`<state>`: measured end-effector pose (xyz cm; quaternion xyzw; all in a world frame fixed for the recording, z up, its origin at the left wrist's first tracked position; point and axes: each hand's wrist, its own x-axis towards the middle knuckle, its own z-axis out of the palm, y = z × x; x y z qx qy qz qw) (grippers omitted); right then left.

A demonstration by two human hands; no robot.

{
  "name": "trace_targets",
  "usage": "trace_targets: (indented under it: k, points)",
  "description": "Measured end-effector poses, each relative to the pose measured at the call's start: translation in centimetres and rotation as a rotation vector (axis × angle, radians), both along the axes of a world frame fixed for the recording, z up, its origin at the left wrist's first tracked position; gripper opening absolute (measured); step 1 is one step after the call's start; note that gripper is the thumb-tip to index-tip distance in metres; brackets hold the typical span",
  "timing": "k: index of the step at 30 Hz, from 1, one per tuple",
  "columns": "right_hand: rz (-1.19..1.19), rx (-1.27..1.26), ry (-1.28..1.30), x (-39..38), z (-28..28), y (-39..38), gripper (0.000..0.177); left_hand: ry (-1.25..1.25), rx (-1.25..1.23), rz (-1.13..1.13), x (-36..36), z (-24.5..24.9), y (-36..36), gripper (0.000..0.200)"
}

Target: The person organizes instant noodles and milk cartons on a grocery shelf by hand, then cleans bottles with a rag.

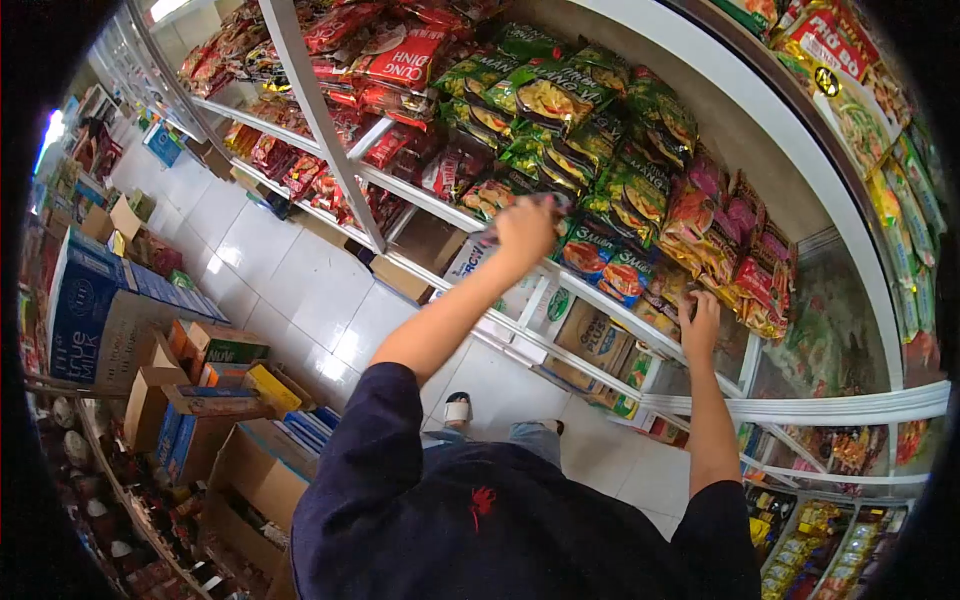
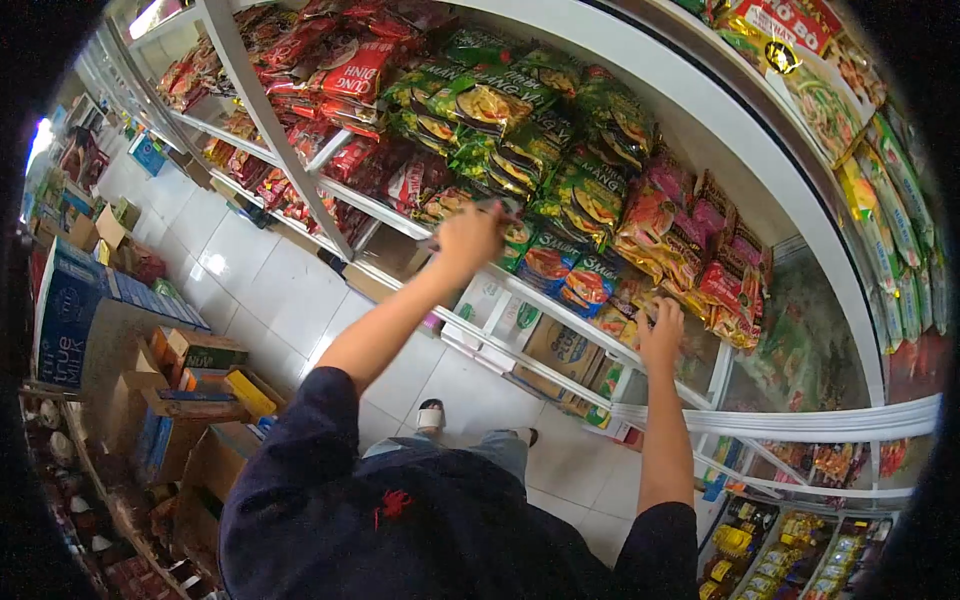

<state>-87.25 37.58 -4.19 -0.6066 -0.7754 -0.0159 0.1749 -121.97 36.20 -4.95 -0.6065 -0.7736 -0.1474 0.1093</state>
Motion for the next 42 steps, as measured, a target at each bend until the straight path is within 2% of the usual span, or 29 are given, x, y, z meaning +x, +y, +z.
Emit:
trace_targets:
  k: [1,3,5,6,8,10,15,16,19,21,24,26,28,30,31,32,33,34,35,36,37,38,40,42]
  points:
    - [-0.018,-0.033,0.014,0.0,0.1,-0.1,0.033,0.089,0.003,0.094,-1.5,-0.3,0.4,0.024]
    - [-0.019,-0.022,0.004,0.3,-0.3,0.0,0.032,0.043,0.046,0.297,-7.1,-1.9,1.7,0.019]
    - [-0.027,-0.015,0.005,0.4,-0.6,0.2,0.032,0.035,0.078,0.406,-12.9,-2.0,1.9,0.016]
    - [0.005,0.026,-0.001,0.5,-0.7,0.4,0.032,0.039,0.078,0.492,-14.6,-1.9,2.2,0.016]
    - [0.020,0.057,-0.009,0.8,-0.8,0.0,0.032,0.038,0.048,0.521,-15.5,-1.9,3.0,0.017]
    - [0.039,0.036,0.025,0.4,-0.3,-0.1,0.031,0.061,0.051,0.518,-13.3,-1.5,3.1,0.018]
    - [0.007,0.045,0.006,0.2,-0.4,-0.2,0.034,0.089,0.234,0.368,-4.4,-2.1,2.6,0.010]
    - [-0.004,0.042,0.007,0.3,-0.7,-0.2,0.034,0.005,0.202,0.278,-2.7,-1.2,1.9,0.009]
    - [0.013,0.100,-0.066,0.3,-0.8,0.1,0.036,-0.043,0.160,0.198,1.2,-0.7,0.7,0.009]
    - [0.014,0.105,-0.056,0.3,-0.7,0.0,0.035,-0.100,0.154,0.124,3.9,-0.9,0.1,0.020]
    - [0.015,0.129,-0.023,0.5,-0.6,-0.1,0.032,-0.198,0.211,0.014,9.1,-0.1,-1.0,0.026]
    - [0.116,0.149,0.031,0.9,-1.0,0.3,0.030,-0.186,0.201,-0.011,13.9,-0.1,-0.8,0.027]
    - [0.019,0.170,0.303,0.7,-1.4,0.3,0.027,-0.179,0.209,-0.030,17.8,0.2,-0.6,0.028]
    - [0.066,0.283,0.563,-0.4,-0.9,0.1,0.026,-0.322,0.033,-0.033,21.2,1.0,0.0,0.032]
    - [0.215,0.280,0.604,-1.0,-0.7,0.4,0.027,-0.317,0.045,-0.052,22.3,0.4,1.3,0.032]
    - [0.359,0.266,0.644,-1.3,-0.8,0.3,0.028,-0.451,-0.010,-0.334,22.8,-1.5,2.5,0.031]
    - [0.296,0.128,0.688,-1.5,0.4,-0.6,0.028,-0.581,-0.081,-0.616,23.4,-3.8,3.5,0.032]
    - [0.234,-0.013,0.734,-1.1,1.5,-1.4,0.029,-0.520,0.066,-0.693,23.7,-4.1,3.7,0.031]
    - [0.226,-0.009,0.529,0.3,1.5,-1.0,0.032,-1.293,0.062,-0.589,24.7,-4.6,3.4,0.030]
    - [0.239,-0.111,0.422,2.4,0.2,-0.3,0.037,-2.053,0.048,-0.384,25.4,-3.1,2.1,0.029]
    - [0.269,-0.122,0.353,4.1,0.1,-0.8,0.044,-2.085,-0.089,-0.287,24.8,-3.8,1.8,0.029]
    - [0.305,-0.124,0.280,5.4,0.5,-1.2,0.052,-2.060,-0.157,-0.207,24.9,-1.5,0.2,0.033]
    - [0.321,-0.077,0.214,7.1,1.1,-2.6,0.057,-2.036,-0.192,-0.222,25.2,-1.4,-0.6,0.036]
    - [0.306,-0.093,0.096,8.3,2.2,-4.6,0.070,-1.741,0.054,-0.404,26.4,1.6,-3.1,0.028]
